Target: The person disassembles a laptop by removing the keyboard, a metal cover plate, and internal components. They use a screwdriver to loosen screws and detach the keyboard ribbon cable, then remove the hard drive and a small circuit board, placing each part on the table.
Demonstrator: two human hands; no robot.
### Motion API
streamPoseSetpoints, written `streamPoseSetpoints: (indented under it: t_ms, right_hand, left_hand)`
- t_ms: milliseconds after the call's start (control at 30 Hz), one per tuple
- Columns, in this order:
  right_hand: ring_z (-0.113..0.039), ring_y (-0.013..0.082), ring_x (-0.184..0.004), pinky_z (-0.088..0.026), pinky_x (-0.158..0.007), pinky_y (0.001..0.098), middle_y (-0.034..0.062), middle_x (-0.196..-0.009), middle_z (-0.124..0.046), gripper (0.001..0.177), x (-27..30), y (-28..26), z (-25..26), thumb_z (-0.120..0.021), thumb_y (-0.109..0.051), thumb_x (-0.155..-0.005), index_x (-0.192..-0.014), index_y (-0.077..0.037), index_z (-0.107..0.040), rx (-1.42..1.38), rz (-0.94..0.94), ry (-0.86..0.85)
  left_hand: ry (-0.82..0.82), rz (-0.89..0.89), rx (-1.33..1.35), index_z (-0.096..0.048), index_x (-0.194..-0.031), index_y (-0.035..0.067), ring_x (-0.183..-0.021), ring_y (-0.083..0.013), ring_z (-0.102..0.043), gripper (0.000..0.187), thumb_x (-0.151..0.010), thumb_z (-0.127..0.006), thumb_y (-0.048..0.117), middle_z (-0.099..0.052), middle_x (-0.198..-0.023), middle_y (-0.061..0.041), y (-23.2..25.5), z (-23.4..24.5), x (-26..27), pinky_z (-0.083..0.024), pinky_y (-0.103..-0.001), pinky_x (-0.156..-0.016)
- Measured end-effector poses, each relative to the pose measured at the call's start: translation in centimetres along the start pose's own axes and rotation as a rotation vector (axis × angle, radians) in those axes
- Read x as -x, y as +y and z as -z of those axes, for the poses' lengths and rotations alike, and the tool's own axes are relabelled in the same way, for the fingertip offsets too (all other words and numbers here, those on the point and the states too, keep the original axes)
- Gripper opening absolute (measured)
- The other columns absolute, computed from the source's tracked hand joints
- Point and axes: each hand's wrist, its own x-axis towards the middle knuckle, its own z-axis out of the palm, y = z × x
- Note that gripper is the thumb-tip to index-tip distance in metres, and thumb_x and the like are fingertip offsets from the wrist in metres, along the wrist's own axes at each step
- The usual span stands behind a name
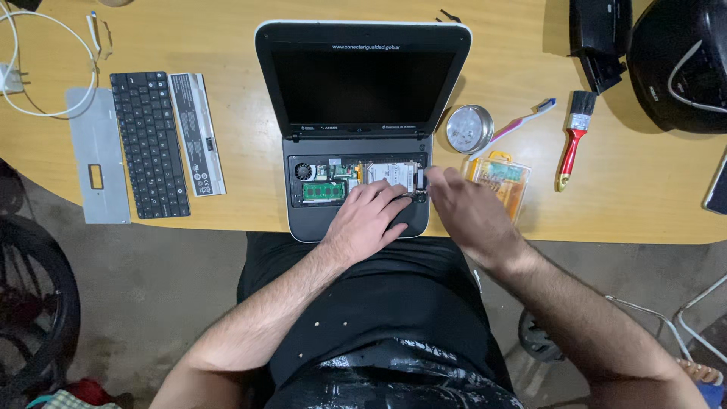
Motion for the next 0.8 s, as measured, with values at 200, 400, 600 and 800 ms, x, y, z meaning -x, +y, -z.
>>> streamPoseSetpoints:
  t_ms: [200, 400, 600, 800]
  right_hand:
    - [-0.087, 0.0378, -0.082, -0.072, -0.062, 0.0484, 0.0112, -0.114, -0.064, 0.026, -0.7, -0.7, -0.6, -0.062, -0.027, -0.125, -0.146, -0.011, -0.066, -0.249, -0.016, -0.058]
    - [-0.088, 0.0348, -0.084, -0.071, -0.06, 0.0434, 0.0116, -0.112, -0.069, 0.014, -1.0, 0.7, -1.1, -0.063, -0.013, -0.121, -0.134, -0.01, -0.067, -0.042, 0.011, -0.174]
    - [-0.089, 0.0396, -0.087, -0.074, -0.062, 0.053, 0.0133, -0.121, -0.066, 0.024, -0.7, -1.0, 1.1, -0.069, -0.03, -0.125, -0.138, -0.01, -0.071, -0.088, -0.02, -0.054]
    - [-0.088, 0.0439, -0.089, -0.074, -0.062, 0.0516, 0.0129, -0.117, -0.065, 0.016, 0.0, 0.4, 0.7, -0.062, -0.01, -0.122, -0.138, -0.009, -0.067, -0.066, 0.062, -0.087]
  left_hand:
    - [0.005, 0.003, -0.006, -0.076, -0.154, 0.016, -0.153, -0.0295, -0.058, 0.047, -0.116, -0.078, 0.044, -0.068, -0.162, -0.006, -0.2, -0.6, 0.2, -0.047, -0.05, -0.124]
    - [0.016, -0.012, 0.002, -0.075, -0.155, 0.016, -0.151, -0.0293, -0.058, 0.046, -0.119, -0.073, 0.044, -0.067, -0.163, -0.007, -0.2, -0.3, 0.1, -0.046, -0.05, -0.125]
    - [0.01, -0.005, -0.003, -0.076, -0.153, 0.015, -0.152, -0.0287, -0.059, 0.046, -0.118, -0.078, 0.044, -0.068, -0.162, -0.007, -0.1, -0.4, 0.1, -0.045, -0.05, -0.126]
    - [0.021, -0.012, -0.01, -0.076, -0.153, 0.015, -0.151, -0.0287, -0.059, 0.047, -0.117, -0.078, 0.044, -0.068, -0.162, -0.006, 0.0, -0.1, 0.0, -0.046, -0.05, -0.126]
